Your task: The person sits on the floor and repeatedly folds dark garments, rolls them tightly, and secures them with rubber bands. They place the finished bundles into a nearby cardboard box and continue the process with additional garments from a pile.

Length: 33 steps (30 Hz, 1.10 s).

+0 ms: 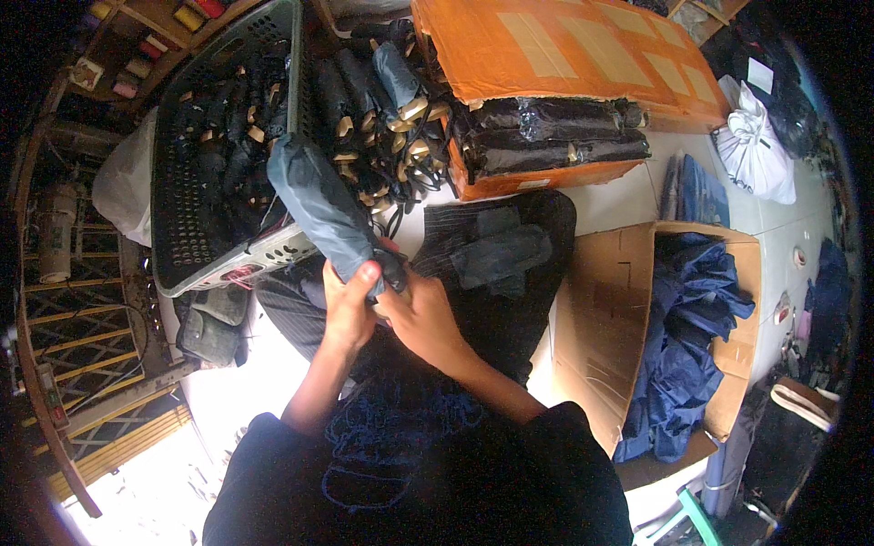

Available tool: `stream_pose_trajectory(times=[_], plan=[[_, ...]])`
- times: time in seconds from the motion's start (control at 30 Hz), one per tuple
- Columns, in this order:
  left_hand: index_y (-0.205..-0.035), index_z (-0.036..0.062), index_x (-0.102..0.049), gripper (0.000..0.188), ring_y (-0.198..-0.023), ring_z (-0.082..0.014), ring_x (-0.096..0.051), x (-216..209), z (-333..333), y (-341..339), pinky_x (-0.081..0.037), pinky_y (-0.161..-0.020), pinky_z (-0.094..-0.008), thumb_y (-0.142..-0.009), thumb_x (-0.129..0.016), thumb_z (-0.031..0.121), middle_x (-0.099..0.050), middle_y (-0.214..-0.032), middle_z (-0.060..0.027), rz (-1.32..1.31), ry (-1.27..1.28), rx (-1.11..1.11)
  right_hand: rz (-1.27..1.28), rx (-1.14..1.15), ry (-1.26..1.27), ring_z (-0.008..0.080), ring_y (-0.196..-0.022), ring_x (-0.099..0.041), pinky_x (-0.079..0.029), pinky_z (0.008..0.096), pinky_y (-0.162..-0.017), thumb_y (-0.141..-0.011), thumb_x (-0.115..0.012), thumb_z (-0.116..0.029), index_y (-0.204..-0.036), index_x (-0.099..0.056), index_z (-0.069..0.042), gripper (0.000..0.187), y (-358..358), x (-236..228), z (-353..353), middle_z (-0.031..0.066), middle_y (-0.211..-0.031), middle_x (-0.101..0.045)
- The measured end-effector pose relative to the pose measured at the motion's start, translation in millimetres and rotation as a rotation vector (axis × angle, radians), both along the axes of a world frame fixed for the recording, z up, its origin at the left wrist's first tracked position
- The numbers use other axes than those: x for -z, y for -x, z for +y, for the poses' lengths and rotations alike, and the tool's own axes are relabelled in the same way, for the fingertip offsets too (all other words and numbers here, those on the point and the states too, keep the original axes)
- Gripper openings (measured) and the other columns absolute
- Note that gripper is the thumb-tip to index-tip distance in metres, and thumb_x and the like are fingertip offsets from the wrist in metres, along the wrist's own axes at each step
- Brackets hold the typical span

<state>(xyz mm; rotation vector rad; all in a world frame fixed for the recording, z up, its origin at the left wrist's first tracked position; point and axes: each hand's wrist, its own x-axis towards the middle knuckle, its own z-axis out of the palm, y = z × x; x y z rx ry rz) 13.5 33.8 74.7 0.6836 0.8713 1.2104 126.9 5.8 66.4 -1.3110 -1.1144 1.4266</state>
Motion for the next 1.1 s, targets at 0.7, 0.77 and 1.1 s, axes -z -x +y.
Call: stream_pose_trajectory(times=[0.7,0.77,1.1], plan=[[-0.135,0.0011,-0.036,0.076,-0.107,-0.0183,-0.054,1.2,13.4,28.6,-0.042,-0.094,-0.0324,-0.068,-0.073,-0.002,-0.051,-0.124,-0.0104,0.059,-0.066,0.098,-0.400,-0.014,-0.902,0.0286,-0.075,-0.058,-0.047,0.0364,-0.065,-0.074,-0.067,0.009,-0.092,-0.061,0.001,0.020,-13.3,-8.4,41.3,0.0119,-0.086,-0.061],[-0.135,0.0013,-0.036,0.076,-0.108,-0.0179,-0.053,5.5,10.8,25.8,-0.041,-0.095,-0.0314,-0.068,-0.072,-0.002,-0.050,-0.125,-0.0100,0.046,-0.060,0.043,-0.423,0.020,-0.915,0.0292,-0.075,-0.058,-0.047,0.0362,-0.065,-0.074,-0.065,0.011,-0.091,-0.061,0.001,0.020,-10.7,-4.6,38.3,0.0131,-0.086,-0.060],[-0.125,0.0003,-0.046,0.050,-0.092,-0.0199,-0.059,14.7,9.7,5.3,-0.051,-0.079,-0.0321,-0.084,-0.066,0.021,-0.057,-0.105,-0.0092,-0.291,0.211,-0.072,-0.506,0.113,-0.977,0.0308,-0.082,-0.056,-0.047,0.0389,-0.067,-0.069,-0.066,0.010,-0.093,-0.061,0.000,0.026,1.7,9.4,18.1,0.0122,-0.093,-0.059]])
